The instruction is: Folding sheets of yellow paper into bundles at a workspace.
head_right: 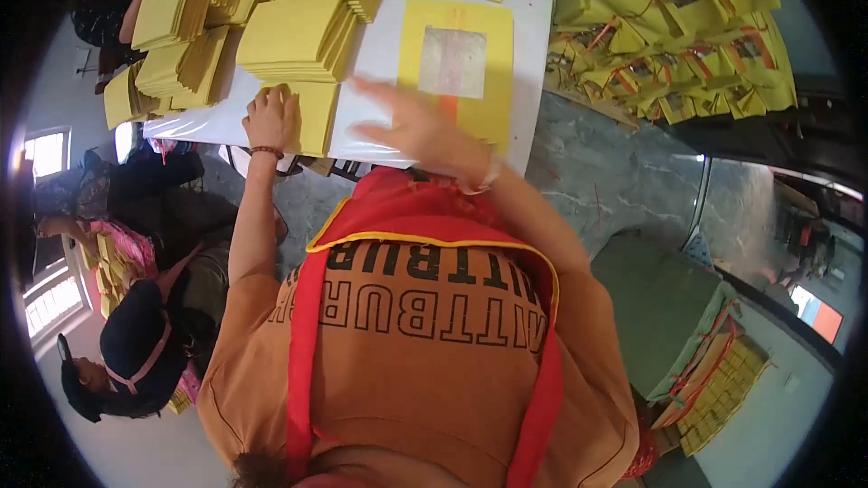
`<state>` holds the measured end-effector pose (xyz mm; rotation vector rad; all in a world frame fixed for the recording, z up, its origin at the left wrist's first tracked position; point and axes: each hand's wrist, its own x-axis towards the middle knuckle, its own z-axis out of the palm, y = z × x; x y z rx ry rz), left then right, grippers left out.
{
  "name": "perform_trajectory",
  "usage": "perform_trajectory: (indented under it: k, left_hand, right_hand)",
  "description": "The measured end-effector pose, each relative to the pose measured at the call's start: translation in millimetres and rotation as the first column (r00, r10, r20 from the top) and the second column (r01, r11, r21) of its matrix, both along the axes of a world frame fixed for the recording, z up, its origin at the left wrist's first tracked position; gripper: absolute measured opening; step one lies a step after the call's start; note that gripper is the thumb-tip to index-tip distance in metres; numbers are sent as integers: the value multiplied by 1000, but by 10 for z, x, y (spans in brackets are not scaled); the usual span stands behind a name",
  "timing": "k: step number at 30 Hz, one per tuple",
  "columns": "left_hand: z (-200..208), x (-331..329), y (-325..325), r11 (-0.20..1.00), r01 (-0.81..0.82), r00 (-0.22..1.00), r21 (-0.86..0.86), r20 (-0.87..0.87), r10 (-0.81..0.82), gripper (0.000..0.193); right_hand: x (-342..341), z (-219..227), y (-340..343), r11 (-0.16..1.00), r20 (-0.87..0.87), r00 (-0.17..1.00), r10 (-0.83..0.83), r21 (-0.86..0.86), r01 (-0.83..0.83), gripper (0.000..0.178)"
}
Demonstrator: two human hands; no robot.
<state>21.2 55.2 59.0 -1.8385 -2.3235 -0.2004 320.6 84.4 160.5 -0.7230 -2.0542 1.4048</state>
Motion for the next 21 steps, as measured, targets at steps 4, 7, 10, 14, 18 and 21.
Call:
perform_trajectory:
  k: [4,7,10,14,18,21]
  left_hand:
    - [289,172,35,976,73,988,207,115,-98,28]
    - [413,532,37,920,110,858,377,431,-280,21]
    - [409,1126,-16,949,57,517,312,804,-295,20]
    - [404,1544,5,918,217,409,333,823,-395,23]
    - [588,1596,18,575,773,478,268,350,-806,35]
    - [515,1586,13,519,828,453,214,290,-843,39]
  right_hand:
    - [825,-115,140,886,34,914,-404,-236,400,46]
    - [1200,-368,112,763,-22,807,-590,-340,549,44]
    - [1243,-535,6,614,15,686,-728,-432,661,42]
    - [1173,-788,-111,618,-16,625,-780,-173,767,34]
    - [1170,-610,-115,731,33,759,-650,300,613,24]
    - [1184,-631,-91,770,252,801,-543,531,354,19]
